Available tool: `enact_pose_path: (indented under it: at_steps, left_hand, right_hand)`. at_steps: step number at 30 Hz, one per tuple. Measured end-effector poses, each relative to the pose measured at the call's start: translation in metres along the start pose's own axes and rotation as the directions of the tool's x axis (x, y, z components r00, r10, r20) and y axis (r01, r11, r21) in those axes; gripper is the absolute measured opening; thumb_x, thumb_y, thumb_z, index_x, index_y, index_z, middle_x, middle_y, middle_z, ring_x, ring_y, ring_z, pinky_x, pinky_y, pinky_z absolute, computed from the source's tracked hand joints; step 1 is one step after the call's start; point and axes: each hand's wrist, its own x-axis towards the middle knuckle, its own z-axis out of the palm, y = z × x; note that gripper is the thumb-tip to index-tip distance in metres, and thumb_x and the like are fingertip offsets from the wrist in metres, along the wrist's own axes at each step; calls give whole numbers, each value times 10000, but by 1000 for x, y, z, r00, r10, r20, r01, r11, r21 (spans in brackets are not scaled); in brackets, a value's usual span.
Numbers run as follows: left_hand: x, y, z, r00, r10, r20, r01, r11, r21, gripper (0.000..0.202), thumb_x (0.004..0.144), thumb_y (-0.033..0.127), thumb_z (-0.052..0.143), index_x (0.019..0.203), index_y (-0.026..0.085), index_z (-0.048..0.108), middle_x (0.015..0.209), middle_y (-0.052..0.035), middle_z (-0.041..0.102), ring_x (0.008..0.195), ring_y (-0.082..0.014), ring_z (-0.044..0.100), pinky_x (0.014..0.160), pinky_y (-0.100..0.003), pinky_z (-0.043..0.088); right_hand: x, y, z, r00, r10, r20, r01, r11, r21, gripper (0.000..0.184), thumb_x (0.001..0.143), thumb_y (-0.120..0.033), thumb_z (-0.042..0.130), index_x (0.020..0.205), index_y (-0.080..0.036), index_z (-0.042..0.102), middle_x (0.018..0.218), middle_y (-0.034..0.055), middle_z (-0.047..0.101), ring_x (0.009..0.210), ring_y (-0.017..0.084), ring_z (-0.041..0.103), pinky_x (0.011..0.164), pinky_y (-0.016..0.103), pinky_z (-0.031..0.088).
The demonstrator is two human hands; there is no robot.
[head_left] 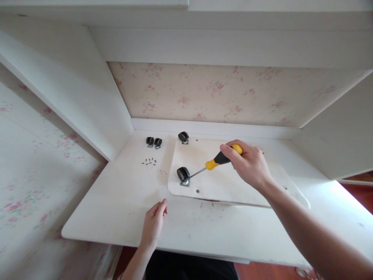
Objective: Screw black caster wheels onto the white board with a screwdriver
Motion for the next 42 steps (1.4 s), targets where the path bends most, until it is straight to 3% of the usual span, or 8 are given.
enact_pose_path:
  at_steps: [5,15,22,28,42]
  left_hand:
    - [3,-1,0,1000,16,11,-16,1000,22,462,858,594,564,633,201,470,569,61,343,491,-97,292,459,-223,221]
    - [4,-2,0,999,39,11,-39,999,22,450,858,578,571,628,206,465,546,76,260,484,-96,262,441,-223,201]
    - [5,-2,0,999,41,4,-41,998,39,468,844,607,569,627,204,469,557,67,316,480,-96,288,437,-220,218]
    - [4,-2,-1,1000,29,9,-29,999,42,472,845,614,568,626,211,459,531,80,255,474,-98,258,438,-220,205]
    - [5,-4,0,999,37,5,-38,998,59,487,842,638,562,640,204,473,559,70,314,475,-91,275,453,-223,210]
  right_hand:
    - [2,-1,0,1000,-18,5,18,1000,1,430,860,-613,575,753,-213,691,599,-10,601,508,118,451,479,266,343]
    - [4,-8,1,998,-60,35,61,998,-27,437,870,-607,562,757,-209,701,532,-24,546,458,102,406,448,260,303]
    - [3,-9,0,996,-80,27,81,996,-41,436,872,-605,564,737,-213,699,495,-36,499,442,99,378,451,265,295]
    - [4,-10,0,997,-74,30,76,997,-35,441,870,-610,564,726,-216,700,486,-31,492,441,98,366,437,262,282]
    - [9,-24,1,987,-117,114,124,990,-63,431,885,-602,547,698,-227,648,506,-44,515,456,93,350,468,261,293]
